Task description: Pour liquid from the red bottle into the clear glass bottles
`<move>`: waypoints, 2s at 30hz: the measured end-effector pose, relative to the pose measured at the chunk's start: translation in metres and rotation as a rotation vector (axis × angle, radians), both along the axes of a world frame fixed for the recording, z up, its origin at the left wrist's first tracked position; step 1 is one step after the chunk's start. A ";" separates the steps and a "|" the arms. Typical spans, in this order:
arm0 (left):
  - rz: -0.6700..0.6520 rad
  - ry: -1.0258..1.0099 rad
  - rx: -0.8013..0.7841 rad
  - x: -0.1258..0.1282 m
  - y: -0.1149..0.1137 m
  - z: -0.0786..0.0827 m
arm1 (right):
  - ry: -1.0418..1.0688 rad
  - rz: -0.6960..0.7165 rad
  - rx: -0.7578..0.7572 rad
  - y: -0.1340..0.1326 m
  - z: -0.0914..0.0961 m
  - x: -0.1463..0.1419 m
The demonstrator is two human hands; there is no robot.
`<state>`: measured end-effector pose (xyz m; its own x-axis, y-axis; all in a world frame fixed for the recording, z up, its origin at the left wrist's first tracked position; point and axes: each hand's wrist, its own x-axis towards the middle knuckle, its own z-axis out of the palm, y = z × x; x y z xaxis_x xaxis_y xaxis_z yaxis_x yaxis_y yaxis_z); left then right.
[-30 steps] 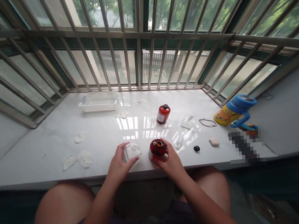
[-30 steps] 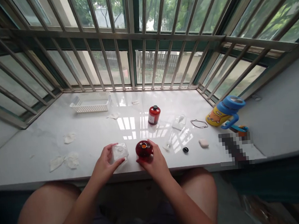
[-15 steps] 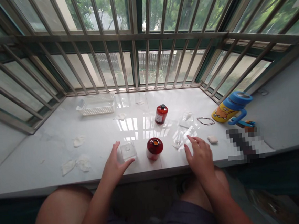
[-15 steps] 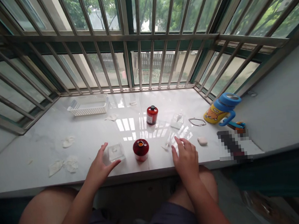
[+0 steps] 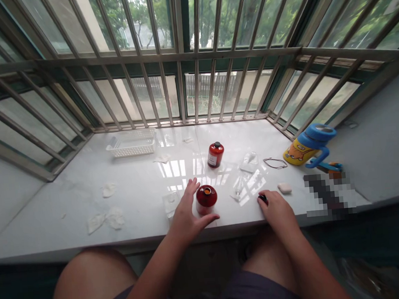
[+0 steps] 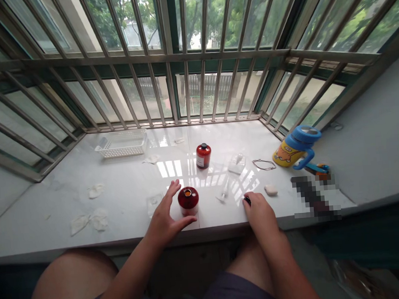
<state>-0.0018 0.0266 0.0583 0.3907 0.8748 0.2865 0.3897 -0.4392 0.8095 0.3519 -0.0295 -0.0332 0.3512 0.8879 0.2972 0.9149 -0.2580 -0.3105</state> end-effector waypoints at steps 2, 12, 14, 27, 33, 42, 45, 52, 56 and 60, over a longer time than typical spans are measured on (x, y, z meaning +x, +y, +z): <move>0.015 -0.025 -0.068 0.013 0.007 0.002 | 0.039 -0.004 0.006 0.001 0.006 -0.004; 0.037 -0.144 -0.173 0.055 0.021 -0.011 | 0.547 0.485 0.347 0.007 0.104 -0.110; 0.021 -0.172 -0.176 0.056 0.021 -0.015 | 0.571 0.540 0.400 0.013 0.115 -0.132; 0.015 -0.193 -0.122 0.057 0.023 -0.019 | 0.436 0.554 0.438 0.032 0.099 -0.155; 0.017 -0.206 -0.140 0.056 0.022 -0.020 | 0.462 0.491 0.407 0.025 0.096 -0.155; -0.001 -0.205 -0.163 0.054 0.020 -0.015 | 0.611 0.303 0.345 0.006 0.097 -0.152; -0.002 -0.203 -0.173 0.055 0.020 -0.014 | 0.636 0.334 0.359 0.005 0.098 -0.152; 0.024 -0.211 -0.168 0.056 0.021 -0.017 | 0.631 0.312 0.302 0.007 0.096 -0.157; 0.024 -0.212 -0.153 0.056 0.022 -0.018 | 0.669 0.337 0.307 0.008 0.096 -0.161; 0.038 -0.206 -0.146 0.056 0.021 -0.016 | 0.680 0.374 0.252 0.011 0.095 -0.166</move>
